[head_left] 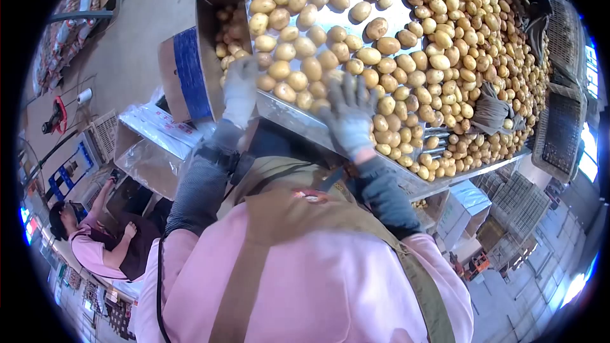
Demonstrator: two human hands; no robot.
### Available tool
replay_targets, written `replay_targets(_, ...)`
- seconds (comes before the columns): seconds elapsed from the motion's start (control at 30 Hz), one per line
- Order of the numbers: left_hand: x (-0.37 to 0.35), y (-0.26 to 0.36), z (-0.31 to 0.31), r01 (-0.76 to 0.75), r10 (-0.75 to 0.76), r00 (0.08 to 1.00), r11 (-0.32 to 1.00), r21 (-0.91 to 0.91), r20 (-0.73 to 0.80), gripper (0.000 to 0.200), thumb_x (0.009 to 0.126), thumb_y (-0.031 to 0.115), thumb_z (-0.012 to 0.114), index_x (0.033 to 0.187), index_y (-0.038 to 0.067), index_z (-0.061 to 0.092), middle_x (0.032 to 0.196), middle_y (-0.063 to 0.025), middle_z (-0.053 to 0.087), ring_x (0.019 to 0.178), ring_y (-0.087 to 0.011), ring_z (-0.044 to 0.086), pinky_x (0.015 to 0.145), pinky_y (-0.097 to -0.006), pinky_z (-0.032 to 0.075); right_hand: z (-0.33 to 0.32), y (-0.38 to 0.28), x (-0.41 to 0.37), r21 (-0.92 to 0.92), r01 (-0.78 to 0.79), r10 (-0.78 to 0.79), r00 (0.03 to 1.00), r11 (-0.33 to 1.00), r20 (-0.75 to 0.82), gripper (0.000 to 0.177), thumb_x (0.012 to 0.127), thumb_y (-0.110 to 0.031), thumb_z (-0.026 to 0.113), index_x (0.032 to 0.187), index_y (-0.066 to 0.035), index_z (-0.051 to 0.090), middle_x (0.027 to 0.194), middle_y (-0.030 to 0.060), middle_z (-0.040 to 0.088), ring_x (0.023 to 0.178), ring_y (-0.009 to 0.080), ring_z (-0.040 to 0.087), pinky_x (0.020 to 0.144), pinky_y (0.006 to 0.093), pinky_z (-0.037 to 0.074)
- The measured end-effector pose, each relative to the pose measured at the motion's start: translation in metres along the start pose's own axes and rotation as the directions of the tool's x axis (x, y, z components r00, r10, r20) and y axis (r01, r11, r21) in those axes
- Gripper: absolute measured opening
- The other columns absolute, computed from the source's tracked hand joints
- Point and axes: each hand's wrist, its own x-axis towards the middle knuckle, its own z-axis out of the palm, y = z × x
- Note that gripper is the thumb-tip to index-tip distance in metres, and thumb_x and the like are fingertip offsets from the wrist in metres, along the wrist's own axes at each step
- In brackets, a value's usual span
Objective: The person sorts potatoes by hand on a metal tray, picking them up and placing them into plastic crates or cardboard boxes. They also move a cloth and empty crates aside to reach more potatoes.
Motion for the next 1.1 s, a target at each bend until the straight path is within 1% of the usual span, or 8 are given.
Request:
replay_targets(0.07, -0.002, 0.009, 0.007, -0.089, 0.098, 0.995, 0.971, 0.220, -0.032, 0.033, 0.098, 0.023, 0.061, 0.123, 0.003, 0.060, 0.118, -0.0173, 0.064, 0.111, -0.0244, 0.061, 0.094, -0.0368, 0.049, 0.002, -0.013, 0.029, -0.052, 0.110, -0.111, 0.994, 0.993, -0.017, 0.064, 0.088, -0.049, 0.065, 0.145, -0.026, 0.049, 0.158, 0.0168, 0.035, 0.147, 0.0401, 0.029, 0.117, 0.0650, 0.015)
replay_targets(0.17, 0.004, 0.023, 0.006, 0.096, -0.096, 0.995, 0.995, -0.015, -0.029, 0.039, 0.098, 0.026, 0.061, 0.127, 0.001, 0.057, 0.121, -0.0194, 0.062, 0.112, -0.0238, 0.061, 0.096, -0.0368, 0.049, 0.009, 0.003, 0.087, -0.139, 0.293, -0.307, 0.947, 0.946, -0.094, 0.060, 0.089, -0.046, 0.063, 0.144, -0.026, 0.050, 0.158, 0.0132, 0.037, 0.146, 0.0332, 0.034, 0.115, 0.0672, 0.018)
replay_targets(0.27, 0.016, 0.000, -0.001, 0.078, -0.078, 0.997, 0.994, 0.079, 0.000, 0.051, 0.094, 0.033, 0.067, 0.130, 0.000, 0.055, 0.121, -0.0210, 0.062, 0.111, -0.0285, 0.061, 0.097, -0.0383, 0.048, -0.007, 0.035, 0.160, -0.369, 0.139, -0.248, 0.932, 0.919, -0.266, 0.054, 0.092, -0.044, 0.058, 0.142, -0.023, 0.052, 0.153, 0.0113, 0.043, 0.142, 0.0390, 0.035, 0.107, 0.0685, 0.028)
replay_targets(0.37, 0.025, 0.005, -0.001, 0.043, -0.050, 0.999, 0.953, 0.301, 0.016, 0.055, 0.089, 0.040, 0.071, 0.124, -0.001, 0.059, 0.116, -0.0231, 0.062, 0.105, -0.0324, 0.062, 0.093, -0.0408, 0.050, 0.004, 0.004, 0.182, -0.210, 0.025, -0.091, 0.947, 0.977, -0.309, 0.057, 0.092, -0.050, 0.056, 0.140, -0.019, 0.053, 0.151, 0.0136, 0.044, 0.139, 0.0415, 0.037, 0.105, 0.0674, 0.030)
replay_targets(0.53, 0.025, -0.014, -0.002, 0.031, -0.030, 1.000, 0.963, 0.269, -0.009, 0.051, 0.086, 0.038, 0.073, 0.122, 0.004, 0.061, 0.111, -0.0219, 0.065, 0.103, -0.0352, 0.064, 0.090, -0.0423, 0.051, 0.012, -0.032, 0.062, 0.004, 0.318, -0.318, 0.947, 0.948, -0.052, 0.066, 0.087, -0.045, 0.064, 0.144, -0.015, 0.051, 0.151, 0.0098, 0.045, 0.144, 0.0378, 0.031, 0.117, 0.0636, 0.018)
replay_targets(0.6, 0.024, -0.017, -0.010, 0.206, -0.222, 0.974, 0.946, 0.249, 0.037, 0.049, 0.088, 0.037, 0.070, 0.126, 0.008, 0.060, 0.126, -0.0198, 0.062, 0.118, -0.0347, 0.060, 0.099, -0.0403, 0.048, 0.010, -0.009, 0.019, -0.013, 0.264, -0.264, 0.961, 0.965, -0.082, 0.064, 0.085, -0.042, 0.068, 0.141, -0.016, 0.054, 0.150, 0.0091, 0.047, 0.142, 0.0384, 0.037, 0.118, 0.0609, 0.015)
replay_targets(0.77, 0.010, -0.022, -0.002, -0.072, 0.110, 0.991, 0.926, 0.371, -0.081, 0.055, 0.089, 0.031, 0.067, 0.137, 0.009, 0.052, 0.135, -0.0210, 0.056, 0.125, -0.0415, 0.052, 0.105, -0.0472, 0.042, -0.003, 0.052, -0.012, -0.171, -0.125, 0.113, 0.990, 0.977, -0.081, 0.067, 0.089, -0.050, 0.061, 0.148, -0.021, 0.048, 0.160, 0.0153, 0.034, 0.149, 0.0365, 0.027, 0.119, 0.0613, 0.011)
replay_targets(1.1, 0.075, -0.011, 0.000, -0.081, 0.055, 0.996, 0.911, 0.405, 0.075, 0.060, 0.084, 0.038, 0.075, 0.132, 0.007, 0.055, 0.123, -0.0230, 0.061, 0.114, -0.0395, 0.059, 0.097, -0.0473, 0.047, 0.002, 0.072, 0.006, 0.153, -0.054, 0.099, 0.949, 0.987, -0.301, 0.055, 0.093, -0.036, 0.062, 0.144, -0.018, 0.052, 0.152, 0.0197, 0.042, 0.143, 0.0363, 0.036, 0.119, 0.0566, 0.020)
